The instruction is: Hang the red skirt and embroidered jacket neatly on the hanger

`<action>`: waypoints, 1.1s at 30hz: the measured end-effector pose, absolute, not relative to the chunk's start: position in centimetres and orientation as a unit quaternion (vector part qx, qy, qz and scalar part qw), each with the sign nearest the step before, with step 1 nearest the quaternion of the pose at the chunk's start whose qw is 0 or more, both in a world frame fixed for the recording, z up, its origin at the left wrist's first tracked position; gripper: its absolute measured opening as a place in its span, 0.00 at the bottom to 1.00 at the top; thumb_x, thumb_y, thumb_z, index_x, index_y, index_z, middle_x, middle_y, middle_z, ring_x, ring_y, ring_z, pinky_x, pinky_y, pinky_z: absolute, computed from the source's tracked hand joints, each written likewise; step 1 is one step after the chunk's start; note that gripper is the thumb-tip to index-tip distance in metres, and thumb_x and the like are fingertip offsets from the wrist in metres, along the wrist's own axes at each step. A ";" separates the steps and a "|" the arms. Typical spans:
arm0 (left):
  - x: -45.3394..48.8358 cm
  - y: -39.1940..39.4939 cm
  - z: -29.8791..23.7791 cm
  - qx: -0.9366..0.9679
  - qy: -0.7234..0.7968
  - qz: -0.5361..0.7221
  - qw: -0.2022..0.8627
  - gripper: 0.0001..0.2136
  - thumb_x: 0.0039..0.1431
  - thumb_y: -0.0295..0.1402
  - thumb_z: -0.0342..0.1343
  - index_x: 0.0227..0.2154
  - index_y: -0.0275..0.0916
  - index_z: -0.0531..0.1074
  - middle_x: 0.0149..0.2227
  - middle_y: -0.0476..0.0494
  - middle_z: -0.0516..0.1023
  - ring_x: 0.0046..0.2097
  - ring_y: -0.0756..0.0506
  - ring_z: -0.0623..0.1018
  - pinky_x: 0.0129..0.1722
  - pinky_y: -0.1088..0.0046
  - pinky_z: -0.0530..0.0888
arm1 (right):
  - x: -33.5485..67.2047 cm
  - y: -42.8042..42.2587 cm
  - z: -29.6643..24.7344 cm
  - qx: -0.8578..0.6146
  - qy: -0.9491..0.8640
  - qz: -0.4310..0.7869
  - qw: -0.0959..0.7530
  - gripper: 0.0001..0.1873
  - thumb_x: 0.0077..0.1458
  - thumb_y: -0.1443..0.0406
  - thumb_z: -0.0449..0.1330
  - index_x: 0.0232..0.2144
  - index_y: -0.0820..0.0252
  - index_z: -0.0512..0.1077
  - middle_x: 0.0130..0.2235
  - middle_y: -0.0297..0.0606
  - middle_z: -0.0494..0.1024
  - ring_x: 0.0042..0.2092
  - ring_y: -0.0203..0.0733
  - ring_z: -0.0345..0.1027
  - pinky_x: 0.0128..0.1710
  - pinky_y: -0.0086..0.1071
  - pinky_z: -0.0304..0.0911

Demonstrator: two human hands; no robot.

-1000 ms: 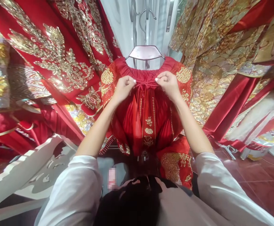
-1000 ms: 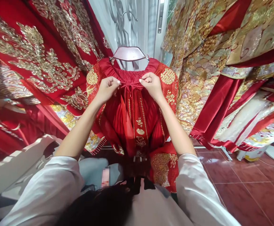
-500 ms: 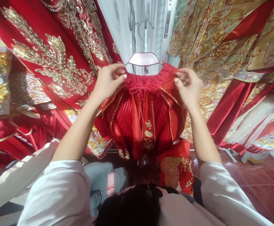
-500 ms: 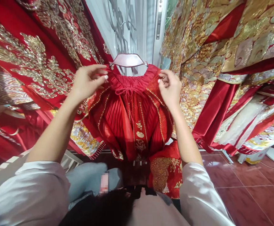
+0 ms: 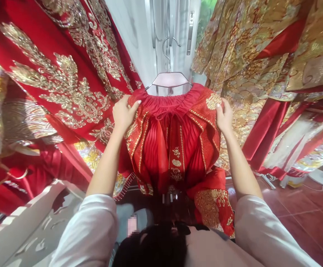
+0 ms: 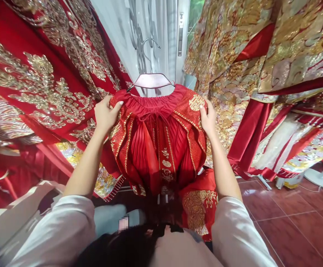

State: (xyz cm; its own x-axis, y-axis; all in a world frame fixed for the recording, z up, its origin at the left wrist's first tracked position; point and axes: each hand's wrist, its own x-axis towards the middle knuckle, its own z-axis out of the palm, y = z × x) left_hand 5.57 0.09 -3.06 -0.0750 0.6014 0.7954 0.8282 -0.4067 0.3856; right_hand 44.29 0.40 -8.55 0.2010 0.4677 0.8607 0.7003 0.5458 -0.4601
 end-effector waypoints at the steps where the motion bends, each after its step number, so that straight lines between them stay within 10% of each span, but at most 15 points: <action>1: 5.6 -0.2 -3.2 -0.664 -0.536 -0.508 0.116 0.20 0.57 0.52 0.49 0.38 0.39 0.70 0.33 0.42 0.74 0.39 0.40 0.74 0.43 0.65 0.67 | 44.5 0.4 -9.0 -0.462 -0.619 -0.088 0.629 0.31 0.59 0.45 0.45 0.51 0.61 0.66 0.50 0.46 0.72 0.51 0.46 0.66 0.53 0.44 0.59; 9: 3.0 1.6 1.8 -0.778 -0.495 -0.386 -0.009 0.26 0.64 0.50 0.43 0.15 0.39 0.54 0.16 0.54 0.51 0.21 0.54 0.55 0.26 0.75 0.59 | 45.5 0.3 -4.0 -0.488 -0.643 -0.090 0.584 0.31 0.54 0.41 0.48 0.30 0.62 0.72 0.31 0.41 0.74 0.37 0.43 0.68 0.43 0.39 0.63; 15: 3.4 4.8 3.4 -0.820 -0.404 -0.350 -0.204 0.22 0.65 0.46 0.44 0.20 0.36 0.63 0.19 0.55 0.61 0.23 0.55 0.58 0.25 0.77 0.61 | 43.3 2.9 2.3 -0.453 -0.785 0.006 0.423 0.31 0.52 0.40 0.50 0.19 0.62 0.63 0.22 0.34 0.64 0.30 0.36 0.62 0.35 0.34 0.63; 20: 5.6 4.9 2.5 -0.748 -0.427 -0.505 -0.055 0.24 0.66 0.36 0.48 0.14 0.39 0.50 0.18 0.55 0.47 0.24 0.55 0.50 0.26 0.77 0.57 | 42.5 3.0 1.4 -0.470 -0.750 -0.022 0.464 0.32 0.54 0.39 0.46 0.15 0.58 0.49 0.19 0.30 0.48 0.25 0.33 0.52 0.31 0.33 0.60; 28: 5.4 2.0 0.5 -0.762 -0.340 -0.549 0.038 0.19 0.61 0.50 0.47 0.37 0.39 0.72 0.36 0.46 0.76 0.44 0.45 0.74 0.45 0.70 0.67 | 41.6 0.6 -0.6 -0.431 -0.743 -0.104 0.502 0.28 0.59 0.44 0.45 0.30 0.59 0.73 0.31 0.40 0.75 0.44 0.46 0.69 0.46 0.36 0.63; 33: 2.6 3.2 -0.5 -0.806 -0.362 -0.467 -0.031 0.27 0.57 0.60 0.41 0.25 0.40 0.68 0.24 0.47 0.71 0.30 0.47 0.71 0.37 0.67 0.69 | 42.7 0.7 -0.6 -0.402 -0.759 0.020 0.511 0.29 0.53 0.42 0.52 0.30 0.61 0.73 0.31 0.38 0.77 0.41 0.43 0.70 0.43 0.36 0.65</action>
